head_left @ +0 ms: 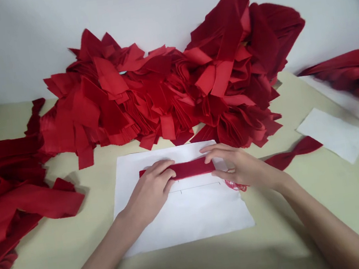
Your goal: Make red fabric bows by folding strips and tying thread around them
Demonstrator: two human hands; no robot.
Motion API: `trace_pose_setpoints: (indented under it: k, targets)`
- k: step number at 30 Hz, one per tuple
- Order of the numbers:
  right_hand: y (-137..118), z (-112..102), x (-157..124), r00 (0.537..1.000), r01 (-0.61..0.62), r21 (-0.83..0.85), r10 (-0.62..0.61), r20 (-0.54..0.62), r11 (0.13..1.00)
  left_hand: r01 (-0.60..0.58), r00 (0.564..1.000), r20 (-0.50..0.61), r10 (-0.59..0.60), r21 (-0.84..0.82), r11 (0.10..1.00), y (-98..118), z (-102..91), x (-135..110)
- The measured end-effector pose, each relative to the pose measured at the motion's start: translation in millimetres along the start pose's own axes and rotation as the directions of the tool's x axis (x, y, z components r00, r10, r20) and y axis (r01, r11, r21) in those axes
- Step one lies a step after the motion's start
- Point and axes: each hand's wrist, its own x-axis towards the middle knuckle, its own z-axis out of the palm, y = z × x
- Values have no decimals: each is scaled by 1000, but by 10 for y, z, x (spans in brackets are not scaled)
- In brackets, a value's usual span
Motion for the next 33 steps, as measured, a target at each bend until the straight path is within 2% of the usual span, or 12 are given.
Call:
trace_pose_setpoints:
  k: [7,20,25,33]
  targets:
    - [46,-32,-8,1000,17,-8,-17,23,1000,40,998,43,-37,-61,997,-80,27,20]
    - [66,-11,23,997,76,-26,-76,7,997,9,1000,14,-8,-128,992,-121,25,2]
    - [71,1,21,998,61,-58,-62,-16,996,7,1000,12,-6,-119,993,-114,26,-7]
    - [67,-31,-5,998,38,-30,-37,58,999,9,1000,17,-7,-113,994,-122,34,-11]
